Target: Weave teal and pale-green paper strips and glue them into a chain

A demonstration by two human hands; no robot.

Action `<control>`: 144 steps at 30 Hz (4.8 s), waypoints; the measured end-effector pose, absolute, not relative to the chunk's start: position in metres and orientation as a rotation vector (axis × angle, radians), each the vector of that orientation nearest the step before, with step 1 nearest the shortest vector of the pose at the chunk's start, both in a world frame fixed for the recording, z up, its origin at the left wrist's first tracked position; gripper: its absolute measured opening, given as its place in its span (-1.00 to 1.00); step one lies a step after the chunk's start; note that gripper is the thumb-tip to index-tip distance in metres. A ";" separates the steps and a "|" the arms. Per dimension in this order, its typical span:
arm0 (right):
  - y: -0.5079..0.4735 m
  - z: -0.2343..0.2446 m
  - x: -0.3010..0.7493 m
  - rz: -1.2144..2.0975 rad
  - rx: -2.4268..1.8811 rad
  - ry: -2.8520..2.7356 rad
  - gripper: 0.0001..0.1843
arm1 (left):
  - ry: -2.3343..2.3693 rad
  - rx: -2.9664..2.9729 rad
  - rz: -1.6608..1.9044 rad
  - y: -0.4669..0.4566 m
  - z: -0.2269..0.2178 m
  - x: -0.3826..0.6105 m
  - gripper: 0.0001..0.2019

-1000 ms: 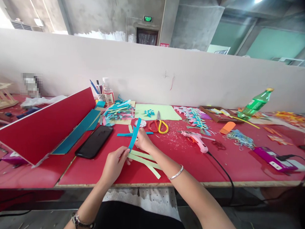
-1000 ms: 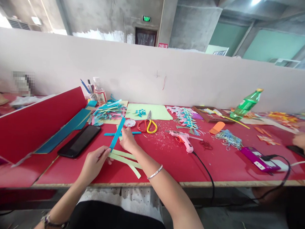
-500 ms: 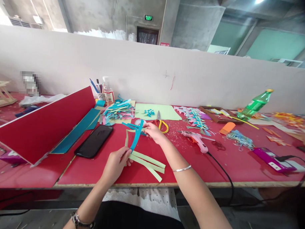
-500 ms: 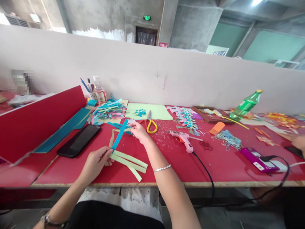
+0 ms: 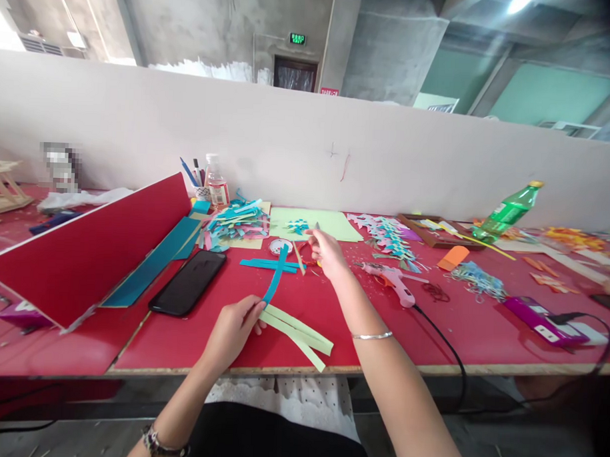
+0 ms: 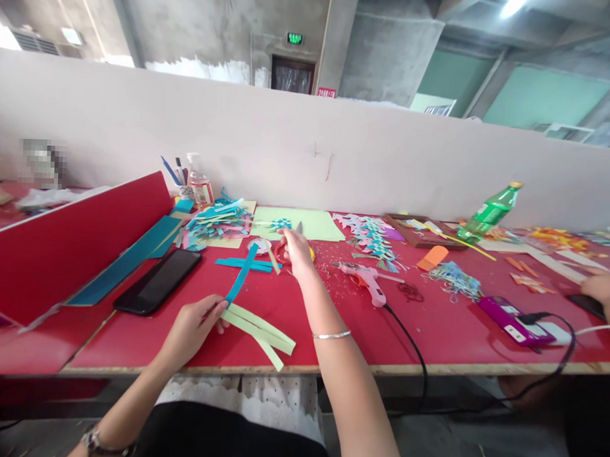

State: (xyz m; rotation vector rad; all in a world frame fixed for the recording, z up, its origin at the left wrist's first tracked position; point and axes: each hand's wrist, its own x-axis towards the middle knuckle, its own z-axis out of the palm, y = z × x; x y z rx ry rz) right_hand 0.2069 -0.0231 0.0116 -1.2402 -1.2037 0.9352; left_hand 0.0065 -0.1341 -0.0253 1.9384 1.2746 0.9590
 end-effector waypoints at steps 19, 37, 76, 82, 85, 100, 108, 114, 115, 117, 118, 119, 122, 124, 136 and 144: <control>-0.062 0.026 0.209 0.450 -1.369 -1.488 -0.74 | 1.217 1.986 0.900 -0.135 -0.027 0.006 -0.74; -0.128 0.014 0.211 0.700 -1.107 -1.784 -0.87 | 1.252 1.911 0.999 -0.135 -0.026 0.005 -0.73; -0.116 -0.001 0.188 1.075 -1.110 -1.995 -0.69 | 1.276 1.872 1.070 -0.136 -0.024 0.005 -0.72; -0.117 0.000 0.188 1.160 -1.093 -2.075 -0.66 | 1.255 1.864 1.054 -0.135 -0.024 0.005 -0.73; -0.118 0.002 0.189 1.121 -1.128 -2.105 -0.63 | 1.247 1.866 1.050 -0.135 -0.026 0.004 -0.72; -0.116 0.001 0.183 0.678 -1.178 -2.073 -0.66 | 1.232 1.863 1.024 -0.136 -0.024 0.005 -0.71; -0.112 -0.009 0.169 0.802 -1.117 -2.081 -0.65 | 1.225 1.858 1.024 -0.136 -0.024 0.005 -0.72; -0.114 -0.003 0.171 0.790 -1.102 -2.130 -0.64 | 1.217 1.831 1.034 -0.136 -0.024 0.006 -0.73; -0.113 -0.002 0.172 0.797 -1.095 -2.138 -0.64 | 1.216 1.830 1.037 -0.136 -0.024 0.006 -0.74; -0.113 -0.002 0.173 0.816 -1.078 -2.157 -0.64 | 1.213 1.832 1.039 -0.136 -0.024 0.006 -0.74; -0.113 -0.001 0.173 0.823 -1.072 -2.168 -0.65 | 1.213 1.832 1.040 -0.136 -0.024 0.006 -0.74; -0.112 -0.001 0.174 0.827 -1.069 -2.178 -0.65 | 1.214 1.832 1.041 -0.136 -0.024 0.006 -0.74; -0.112 0.000 0.175 0.820 -1.079 -2.193 -0.66 | 1.208 1.826 1.034 -0.136 -0.024 0.006 -0.74; -0.112 -0.001 0.175 0.829 -1.097 -2.187 -0.64 | 1.203 1.827 1.024 -0.136 -0.024 0.006 -0.74; -0.104 -0.018 0.161 1.219 -1.088 -1.704 -0.72 | 1.225 1.843 0.981 -0.134 -0.025 0.007 -0.71; -0.105 -0.016 0.171 0.978 -1.285 -1.927 -0.73 | 1.512 2.116 0.731 -0.136 -0.024 0.013 -0.66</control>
